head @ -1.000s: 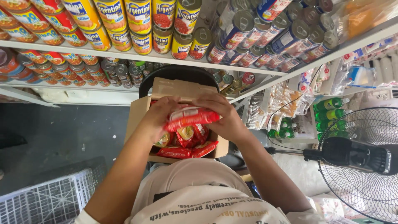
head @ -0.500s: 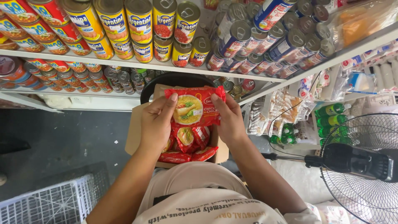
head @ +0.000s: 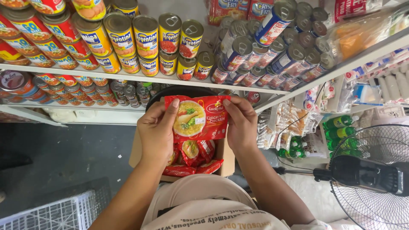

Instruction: The person is stocking packets of instant noodles onto a grocery store shelf from a cardboard box.

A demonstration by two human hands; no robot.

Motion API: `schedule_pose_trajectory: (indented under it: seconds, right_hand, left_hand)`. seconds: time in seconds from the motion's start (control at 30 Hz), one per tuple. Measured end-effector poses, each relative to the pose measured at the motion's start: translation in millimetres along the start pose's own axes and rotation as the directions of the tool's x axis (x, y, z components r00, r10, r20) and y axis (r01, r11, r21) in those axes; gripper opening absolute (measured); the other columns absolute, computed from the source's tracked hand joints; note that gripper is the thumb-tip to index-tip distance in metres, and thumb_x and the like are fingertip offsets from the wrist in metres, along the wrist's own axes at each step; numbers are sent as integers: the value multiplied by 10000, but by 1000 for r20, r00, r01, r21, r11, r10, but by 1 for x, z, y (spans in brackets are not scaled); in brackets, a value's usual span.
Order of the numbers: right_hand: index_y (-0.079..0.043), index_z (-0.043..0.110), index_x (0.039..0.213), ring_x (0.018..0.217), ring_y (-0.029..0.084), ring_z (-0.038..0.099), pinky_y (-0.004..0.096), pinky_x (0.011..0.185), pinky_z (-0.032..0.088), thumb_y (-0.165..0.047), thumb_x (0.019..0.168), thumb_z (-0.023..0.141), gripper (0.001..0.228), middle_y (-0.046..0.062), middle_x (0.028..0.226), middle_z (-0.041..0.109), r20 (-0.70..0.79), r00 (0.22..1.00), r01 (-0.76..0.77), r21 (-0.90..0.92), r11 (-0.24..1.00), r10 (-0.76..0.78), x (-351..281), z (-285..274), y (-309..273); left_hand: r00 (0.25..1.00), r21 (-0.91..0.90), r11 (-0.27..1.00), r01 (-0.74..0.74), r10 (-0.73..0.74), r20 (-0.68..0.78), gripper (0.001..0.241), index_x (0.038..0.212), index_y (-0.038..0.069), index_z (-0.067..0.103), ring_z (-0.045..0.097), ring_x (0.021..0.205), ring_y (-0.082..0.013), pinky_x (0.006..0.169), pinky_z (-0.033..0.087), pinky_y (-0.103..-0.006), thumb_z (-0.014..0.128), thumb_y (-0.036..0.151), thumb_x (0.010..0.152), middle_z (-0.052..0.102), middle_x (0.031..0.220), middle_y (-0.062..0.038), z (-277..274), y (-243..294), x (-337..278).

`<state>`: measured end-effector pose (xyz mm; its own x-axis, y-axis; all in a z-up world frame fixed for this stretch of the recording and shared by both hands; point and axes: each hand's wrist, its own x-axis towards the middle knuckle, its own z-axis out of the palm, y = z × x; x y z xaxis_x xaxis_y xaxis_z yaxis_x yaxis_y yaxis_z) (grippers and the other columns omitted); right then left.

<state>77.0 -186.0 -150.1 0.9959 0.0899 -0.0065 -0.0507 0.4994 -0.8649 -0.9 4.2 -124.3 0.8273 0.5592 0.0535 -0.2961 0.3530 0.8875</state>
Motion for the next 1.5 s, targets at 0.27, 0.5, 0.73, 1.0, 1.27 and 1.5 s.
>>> schedule_pose_trajectory:
  seconds: [0.27,0.5,0.73,1.0,1.27,1.5]
  right_hand:
    - [-28,614,1333,1226,303,610,388,1036,516,-26,955,619,378,161,1368,587,520,745,663,-645,379,-419,-10,14,-48]
    - [-155,668,1312,1330,337,545,581,1141,323,-227,814,799,520,118,1453,538,946,265,851,-320,-417,-185,-23,31,-83]
    - [-154,720,1250,1254,254,646,533,1159,316,-203,870,775,387,75,1337,676,961,179,761,-271,-589,-211,-12,56,-119]
    - [-98,676,1246,1211,271,689,518,1154,320,-180,876,751,386,98,1315,689,949,95,757,-264,-598,-300,8,85,-174]
    - [-58,652,1247,1208,293,671,504,1098,387,-211,907,693,375,129,1304,678,923,-23,725,-250,-642,-385,39,118,-234]
    - [-34,662,1301,1199,328,644,447,1005,502,-165,859,742,469,126,1317,654,919,-35,712,-252,-656,-392,74,139,-276]
  left_hand:
    - [993,-128,989,72,-84,-88,162,822,24,703,550,659,-23,604,442,-198,775,86,953,682,766,8,-7,1,15]
    - [996,-177,982,63,-73,-50,204,781,41,660,595,635,-42,592,499,-216,780,84,940,711,760,-34,18,21,26]
    - [997,-259,963,71,-58,57,151,896,5,665,627,742,-62,703,530,-237,734,101,991,718,855,-46,36,50,33]
    - [569,362,446,-819,717,403,563,1362,-23,493,533,1295,-343,1119,437,-490,692,138,861,518,1384,-218,68,158,20]
    - [55,204,-167,-965,628,776,392,1269,49,658,649,1255,-349,1055,522,-518,764,185,917,624,1349,-146,101,209,51]
    - [-90,202,-451,-870,547,832,293,1212,23,731,697,1179,-304,748,590,-371,707,117,936,686,1273,-117,135,238,87]
